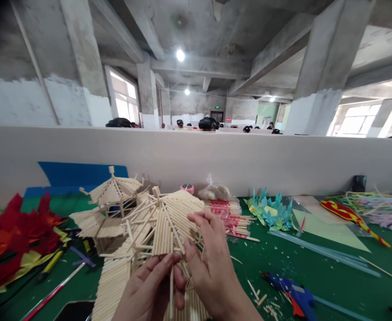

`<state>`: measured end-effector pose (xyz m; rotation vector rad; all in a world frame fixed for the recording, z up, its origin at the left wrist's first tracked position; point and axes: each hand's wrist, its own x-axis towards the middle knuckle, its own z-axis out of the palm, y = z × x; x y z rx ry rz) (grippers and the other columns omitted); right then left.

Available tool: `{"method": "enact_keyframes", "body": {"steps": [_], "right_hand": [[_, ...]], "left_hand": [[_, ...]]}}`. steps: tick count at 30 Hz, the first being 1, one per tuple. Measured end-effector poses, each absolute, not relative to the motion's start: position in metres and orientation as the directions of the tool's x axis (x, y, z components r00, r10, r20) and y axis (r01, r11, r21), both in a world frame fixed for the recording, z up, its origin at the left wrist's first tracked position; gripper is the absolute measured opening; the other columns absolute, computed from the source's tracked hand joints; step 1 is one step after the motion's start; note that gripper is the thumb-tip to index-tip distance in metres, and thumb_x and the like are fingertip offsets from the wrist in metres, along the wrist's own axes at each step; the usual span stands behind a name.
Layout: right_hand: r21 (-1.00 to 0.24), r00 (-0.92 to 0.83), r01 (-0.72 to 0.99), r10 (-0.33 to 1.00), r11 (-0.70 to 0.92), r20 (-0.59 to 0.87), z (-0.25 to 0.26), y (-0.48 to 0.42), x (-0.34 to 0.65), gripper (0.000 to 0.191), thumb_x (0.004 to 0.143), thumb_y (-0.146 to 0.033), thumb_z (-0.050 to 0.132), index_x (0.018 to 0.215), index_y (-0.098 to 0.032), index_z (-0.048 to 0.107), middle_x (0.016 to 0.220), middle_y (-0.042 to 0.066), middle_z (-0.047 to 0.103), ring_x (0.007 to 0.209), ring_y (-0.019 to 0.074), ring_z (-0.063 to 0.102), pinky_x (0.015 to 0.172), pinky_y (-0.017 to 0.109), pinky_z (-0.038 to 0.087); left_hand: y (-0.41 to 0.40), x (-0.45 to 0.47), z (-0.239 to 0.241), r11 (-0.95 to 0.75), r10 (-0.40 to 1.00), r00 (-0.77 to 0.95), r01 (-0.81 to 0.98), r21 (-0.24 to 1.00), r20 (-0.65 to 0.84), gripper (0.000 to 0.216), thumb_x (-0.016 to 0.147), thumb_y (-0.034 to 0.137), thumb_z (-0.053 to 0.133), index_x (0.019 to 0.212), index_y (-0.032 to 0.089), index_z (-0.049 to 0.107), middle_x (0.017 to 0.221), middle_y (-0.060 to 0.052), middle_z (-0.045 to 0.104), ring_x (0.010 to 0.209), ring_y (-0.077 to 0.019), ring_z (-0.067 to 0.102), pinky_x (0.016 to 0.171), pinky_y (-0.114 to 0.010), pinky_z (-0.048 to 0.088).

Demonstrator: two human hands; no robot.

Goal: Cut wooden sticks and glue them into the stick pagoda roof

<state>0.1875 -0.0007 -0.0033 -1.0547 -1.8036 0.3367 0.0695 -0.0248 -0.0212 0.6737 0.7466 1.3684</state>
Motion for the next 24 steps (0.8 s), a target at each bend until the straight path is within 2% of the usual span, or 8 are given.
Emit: {"method": "enact_keyframes", "body": {"steps": [11,24], "right_hand": [[-0.631,-0.131,0.526,0.788,0.569,0.601,-0.004,-0.006,0.194,0.03,0.083,-0.02,0.042,0.113,-0.025,0.043,0.12,0.005,0.038,0.115,0.0212,0.033,0.098,0.042,0.027],[-0.661,-0.102,0.509,0.801,0.551,0.589,-0.008,-0.011,0.199,0.03,0.084,-0.022,0.043,0.113,-0.024,0.044,0.119,0.005,0.038,0.117,0.0209,0.033,0.098,0.041,0.028]], "left_hand": [[-0.03,0.074,-0.011,0.065,0.996,-0.015,-0.602,0.796,-0.092,0.014,0.069,0.024,0.064,0.067,0.011,0.06,0.046,0.0,0.062,0.034,-0.0097,0.052,0.041,-0.019,0.037],[-0.028,0.075,-0.015,0.066,0.995,-0.018,-0.588,0.806,-0.094,0.015,0.069,0.025,0.064,0.069,0.011,0.06,0.047,0.0,0.061,0.036,-0.0088,0.052,0.041,-0.018,0.036]]}}
